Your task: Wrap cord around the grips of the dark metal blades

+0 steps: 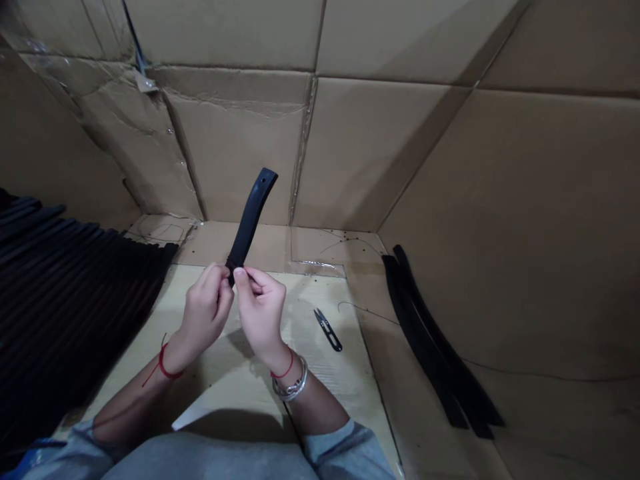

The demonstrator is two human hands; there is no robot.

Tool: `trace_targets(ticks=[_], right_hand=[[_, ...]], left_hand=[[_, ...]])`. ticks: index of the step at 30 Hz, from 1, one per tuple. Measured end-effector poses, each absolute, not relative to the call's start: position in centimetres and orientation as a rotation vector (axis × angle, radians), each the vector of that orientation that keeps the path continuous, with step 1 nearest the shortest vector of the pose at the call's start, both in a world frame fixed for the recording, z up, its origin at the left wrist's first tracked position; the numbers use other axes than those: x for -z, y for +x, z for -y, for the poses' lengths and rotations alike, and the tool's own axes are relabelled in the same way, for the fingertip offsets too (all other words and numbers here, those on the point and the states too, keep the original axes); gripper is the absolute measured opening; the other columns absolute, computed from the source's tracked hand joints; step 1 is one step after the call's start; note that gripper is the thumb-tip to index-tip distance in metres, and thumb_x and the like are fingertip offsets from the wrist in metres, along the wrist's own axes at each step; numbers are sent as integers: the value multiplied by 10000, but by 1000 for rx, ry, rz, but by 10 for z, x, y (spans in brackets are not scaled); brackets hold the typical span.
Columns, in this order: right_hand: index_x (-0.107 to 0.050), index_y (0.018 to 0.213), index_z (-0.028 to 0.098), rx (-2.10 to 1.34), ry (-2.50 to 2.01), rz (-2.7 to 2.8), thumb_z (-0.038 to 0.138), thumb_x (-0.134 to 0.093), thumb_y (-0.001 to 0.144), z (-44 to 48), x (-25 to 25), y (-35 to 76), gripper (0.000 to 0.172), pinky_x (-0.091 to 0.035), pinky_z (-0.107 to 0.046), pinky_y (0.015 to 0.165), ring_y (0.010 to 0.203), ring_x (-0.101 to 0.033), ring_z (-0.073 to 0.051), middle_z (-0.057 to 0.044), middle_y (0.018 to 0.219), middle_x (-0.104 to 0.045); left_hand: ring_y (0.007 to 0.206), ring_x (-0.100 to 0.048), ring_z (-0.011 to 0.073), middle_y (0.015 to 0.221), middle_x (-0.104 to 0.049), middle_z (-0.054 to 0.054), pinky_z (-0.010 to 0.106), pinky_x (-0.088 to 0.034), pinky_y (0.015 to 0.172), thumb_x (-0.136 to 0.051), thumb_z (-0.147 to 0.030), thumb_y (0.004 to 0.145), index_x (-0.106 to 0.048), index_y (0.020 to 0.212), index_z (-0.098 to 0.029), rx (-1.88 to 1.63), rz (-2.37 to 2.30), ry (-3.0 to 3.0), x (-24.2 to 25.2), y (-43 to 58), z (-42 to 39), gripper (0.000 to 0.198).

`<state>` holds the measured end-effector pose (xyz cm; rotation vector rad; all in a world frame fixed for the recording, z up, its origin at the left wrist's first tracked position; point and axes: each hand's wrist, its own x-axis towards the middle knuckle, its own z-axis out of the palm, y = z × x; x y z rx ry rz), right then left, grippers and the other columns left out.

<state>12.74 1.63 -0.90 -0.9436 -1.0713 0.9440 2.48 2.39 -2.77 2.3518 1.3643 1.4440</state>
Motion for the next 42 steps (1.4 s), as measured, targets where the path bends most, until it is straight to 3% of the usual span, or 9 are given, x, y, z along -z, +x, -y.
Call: trace_targets(ticks=[5, 7, 11, 21, 26, 29, 32, 35, 42], right_hand=[[-695, 736, 141, -1001, -938, 1024, 386, -689, 788, -17, 9, 131, 251, -281, -206, 408, 468, -275, -71, 59, 521, -367], [-703, 753, 144, -1037, -911, 1022, 393, -685, 794, -17, 9, 132, 254, -257, -204, 394, 457, -246, -68, 67, 516, -331], [-692, 726, 147, -1060, -889, 1044, 410, -691, 786, -16, 7, 134, 269, -221, -203, 381, 453, -230, -64, 65, 520, -323], [-661, 694, 152, -1102, -836, 1049, 393, -687, 800, -9, 4, 129, 264, -269, -197, 386, 449, -250, -60, 52, 544, -370], [-657, 692, 156, -1103, -836, 1052, 389, -678, 804, -9, 5, 129, 259, -265, -203, 380, 435, -243, -63, 63, 517, -339], [-657, 685, 153, -1066, -848, 1047, 396, -676, 803, -11, 6, 130, 271, -264, -202, 388, 445, -251, -64, 61, 520, -344], [-664, 690, 151, -1033, -866, 1039, 400, -664, 811, -13, 9, 131, 277, -264, -207, 396, 449, -257, -67, 60, 518, -345], [-659, 672, 155, -1003, -883, 1036, 387, -660, 816, -12, 9, 130, 272, -276, -212, 405, 447, -269, -70, 63, 509, -335], [-676, 653, 170, -1067, -869, 1030, 347, -674, 804, -4, 1, 126, 233, -300, -223, 399, 423, -261, -74, 73, 493, -281]], left_hand=[[735, -512, 170, 806, -523, 30, 282, -396, 668, -396, -149, 914, -476, 863, -206, -1496, -1273, 2188, 27, 26, -21, 111], [711, -533, 153, 822, -553, 24, 266, -417, 654, -415, -215, 942, -498, 958, -209, -1523, -1178, 1949, 25, 24, -19, 85], [602, -549, 118, 846, -605, 18, 217, -436, 532, -455, -357, 952, -481, 1187, -234, -1484, -1018, 1521, 16, 18, -15, 267], [540, -538, 86, 796, -605, -9, 177, -482, 460, -570, -375, 892, -533, 1044, -220, -1416, -1002, 1357, 2, 14, -12, 220], [487, -529, 81, 707, -587, -32, 166, -437, 436, -573, -391, 886, -529, 1017, -208, -1423, -1019, 1336, 2, 15, -10, 229], [525, -546, 86, 785, -612, -13, 178, -446, 472, -565, -388, 892, -488, 1115, -222, -1478, -993, 1329, 8, 19, -9, 288], [693, -613, 117, 929, -614, 21, 206, -485, 593, -637, -342, 851, -450, 1127, -233, -1555, -1048, 1463, 14, 22, -9, 351], [771, -617, 141, 958, -611, 34, 219, -467, 628, -636, -304, 851, -493, 1052, -220, -1507, -1155, 1663, 17, 23, -7, 260], [708, -584, 137, 815, -617, 15, 229, -386, 587, -453, -265, 953, -510, 960, -217, -1493, -1267, 1825, 18, 23, -5, 75]])
